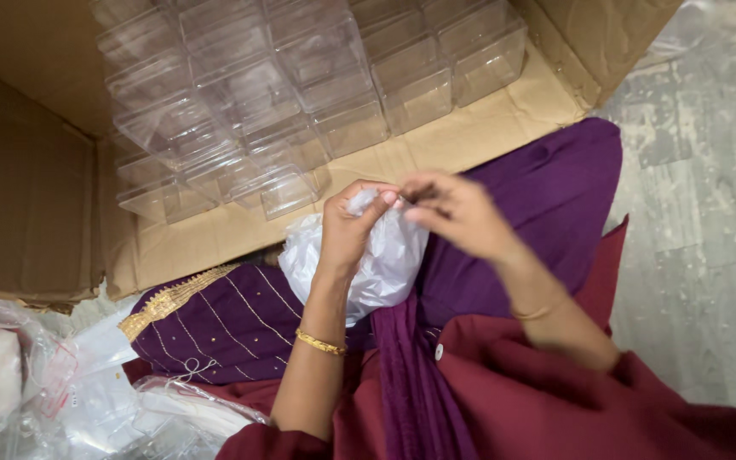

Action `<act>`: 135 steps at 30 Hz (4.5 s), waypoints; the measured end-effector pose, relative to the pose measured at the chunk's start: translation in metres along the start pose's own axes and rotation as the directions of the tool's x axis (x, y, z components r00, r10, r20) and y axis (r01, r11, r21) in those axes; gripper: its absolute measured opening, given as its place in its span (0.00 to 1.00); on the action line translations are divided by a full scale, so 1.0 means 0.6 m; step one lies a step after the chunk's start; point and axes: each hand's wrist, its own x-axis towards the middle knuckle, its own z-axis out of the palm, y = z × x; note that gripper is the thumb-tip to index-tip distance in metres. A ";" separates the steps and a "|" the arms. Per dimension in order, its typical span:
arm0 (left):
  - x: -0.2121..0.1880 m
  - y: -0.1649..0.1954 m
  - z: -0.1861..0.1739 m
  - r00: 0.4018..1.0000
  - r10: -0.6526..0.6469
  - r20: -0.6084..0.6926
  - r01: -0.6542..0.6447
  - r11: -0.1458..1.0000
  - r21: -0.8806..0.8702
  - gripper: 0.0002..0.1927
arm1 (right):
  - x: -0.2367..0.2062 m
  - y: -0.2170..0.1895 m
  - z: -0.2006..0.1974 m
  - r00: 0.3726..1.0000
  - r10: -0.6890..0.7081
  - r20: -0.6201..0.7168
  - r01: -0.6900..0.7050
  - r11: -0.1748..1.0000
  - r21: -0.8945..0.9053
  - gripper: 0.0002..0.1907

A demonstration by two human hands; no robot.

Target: The person sits on the floor and repeatedly picks up clear plastic containers from a large cardboard box. They place each container into a white plastic bag, then set the bag aside. The process is repeated for multiple containers.

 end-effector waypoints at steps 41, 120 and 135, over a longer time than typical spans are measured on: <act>-0.076 -0.055 -0.194 0.909 0.130 -0.395 0.180 0.734 0.655 0.08 | 0.105 0.132 0.101 0.978 -0.207 -0.033 0.119 0.676 -0.727 0.05; 0.056 -0.030 -0.015 1.000 0.024 -0.013 -0.019 0.953 0.304 0.12 | -0.009 -0.001 -0.056 0.858 -0.286 -0.426 0.079 0.894 -0.441 0.07; 0.051 -0.030 0.013 0.978 0.192 0.083 -0.206 0.826 0.524 0.09 | -0.030 0.015 -0.045 0.967 0.217 0.134 -0.252 0.890 0.381 0.22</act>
